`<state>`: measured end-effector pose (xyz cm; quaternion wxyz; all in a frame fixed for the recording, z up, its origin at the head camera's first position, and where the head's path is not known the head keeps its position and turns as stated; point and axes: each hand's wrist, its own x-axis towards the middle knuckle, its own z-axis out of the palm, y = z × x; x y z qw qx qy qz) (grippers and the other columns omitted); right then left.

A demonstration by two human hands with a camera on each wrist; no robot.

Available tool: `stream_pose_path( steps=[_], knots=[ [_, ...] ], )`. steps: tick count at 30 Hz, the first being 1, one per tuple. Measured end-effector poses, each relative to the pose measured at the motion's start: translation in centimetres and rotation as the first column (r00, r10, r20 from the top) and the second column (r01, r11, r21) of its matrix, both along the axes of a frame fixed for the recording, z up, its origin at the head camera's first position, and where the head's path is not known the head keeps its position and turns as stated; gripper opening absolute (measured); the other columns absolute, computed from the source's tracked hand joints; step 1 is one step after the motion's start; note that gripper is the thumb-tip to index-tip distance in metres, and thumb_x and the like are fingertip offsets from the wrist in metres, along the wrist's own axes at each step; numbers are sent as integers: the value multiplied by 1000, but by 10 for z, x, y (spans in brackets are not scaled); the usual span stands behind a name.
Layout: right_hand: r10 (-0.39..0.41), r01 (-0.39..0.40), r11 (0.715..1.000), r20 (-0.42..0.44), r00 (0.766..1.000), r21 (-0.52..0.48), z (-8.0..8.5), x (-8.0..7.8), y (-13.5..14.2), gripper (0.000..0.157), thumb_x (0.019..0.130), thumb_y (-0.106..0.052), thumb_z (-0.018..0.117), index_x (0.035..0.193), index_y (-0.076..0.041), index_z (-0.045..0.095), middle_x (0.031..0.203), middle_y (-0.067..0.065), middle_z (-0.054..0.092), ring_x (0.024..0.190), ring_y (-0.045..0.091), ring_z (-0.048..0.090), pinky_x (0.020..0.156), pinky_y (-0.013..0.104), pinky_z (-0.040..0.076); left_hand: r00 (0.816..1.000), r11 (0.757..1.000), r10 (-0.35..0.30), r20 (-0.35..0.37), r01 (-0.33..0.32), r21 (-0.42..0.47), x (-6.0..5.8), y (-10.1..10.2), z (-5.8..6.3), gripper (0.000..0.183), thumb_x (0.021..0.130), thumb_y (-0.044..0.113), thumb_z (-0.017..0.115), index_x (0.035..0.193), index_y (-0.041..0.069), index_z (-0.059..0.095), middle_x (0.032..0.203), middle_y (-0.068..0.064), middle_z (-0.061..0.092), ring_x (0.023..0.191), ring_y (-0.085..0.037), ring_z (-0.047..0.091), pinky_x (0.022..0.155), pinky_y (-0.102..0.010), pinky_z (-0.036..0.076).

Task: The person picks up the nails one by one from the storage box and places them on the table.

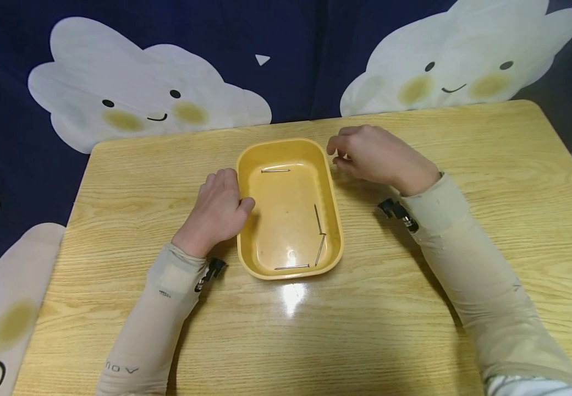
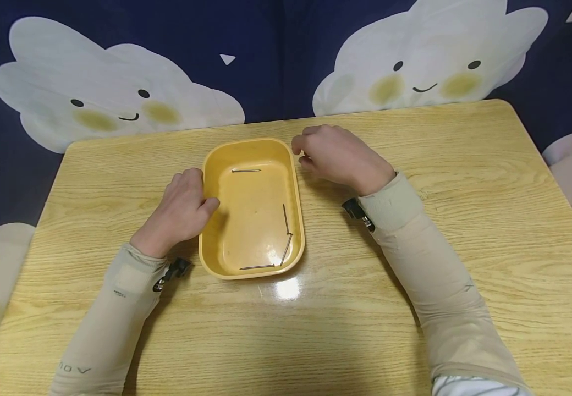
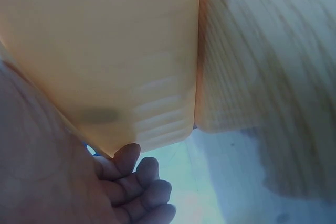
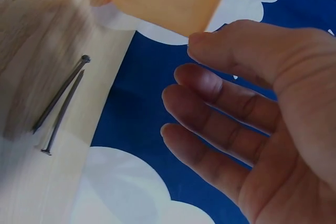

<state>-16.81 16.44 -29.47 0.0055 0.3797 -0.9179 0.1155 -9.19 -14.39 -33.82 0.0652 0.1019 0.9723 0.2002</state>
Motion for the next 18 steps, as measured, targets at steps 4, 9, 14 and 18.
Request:
stream_pose_path(
  steps=[4, 9, 14, 18],
  knots=[
    [13, -13, 1000, -23, 1000, -17, 3, 4, -2, 15, 92, -4, 67, 105, -5, 74, 101, 12, 73, 85, 25, 69, 80, 43, 57, 1000, 1000, 1, -3, -1, -4, 0, 0, 0, 34, 94, 27, 50, 108, -4, 46, 98, -17, 46, 94, -37, 41, 85, -46, 37],
    [28, -29, 999, -56, 998, -26, 6, 9, -5, 11, 94, -8, 69, 103, -6, 75, 97, 11, 72, 82, 25, 69, 77, 42, 57, 1000, 1000, -1, -4, 1, -5, -1, 0, 0, 33, 95, 27, 50, 107, -4, 46, 98, -18, 47, 93, -37, 41, 85, -46, 37],
    [36, -37, 999, -68, 997, -18, 9, 14, -9, 9, 94, -7, 70, 102, -6, 74, 96, 11, 71, 79, 24, 66, 75, 42, 56, 1000, 1000, -2, 1, 2, -3, -1, 0, 0, 34, 95, 27, 51, 107, -4, 46, 98, -17, 47, 94, -37, 41, 85, -46, 37],
    [44, -44, 999, -70, 997, -3, 11, 16, -11, 12, 94, -7, 70, 105, -5, 74, 97, 12, 71, 81, 25, 66, 76, 42, 57, 1000, 1000, -3, 0, 3, -3, -2, 1, 0, 33, 95, 27, 50, 107, -3, 46, 98, -17, 46, 93, -37, 41, 85, -45, 37]
  ],
)
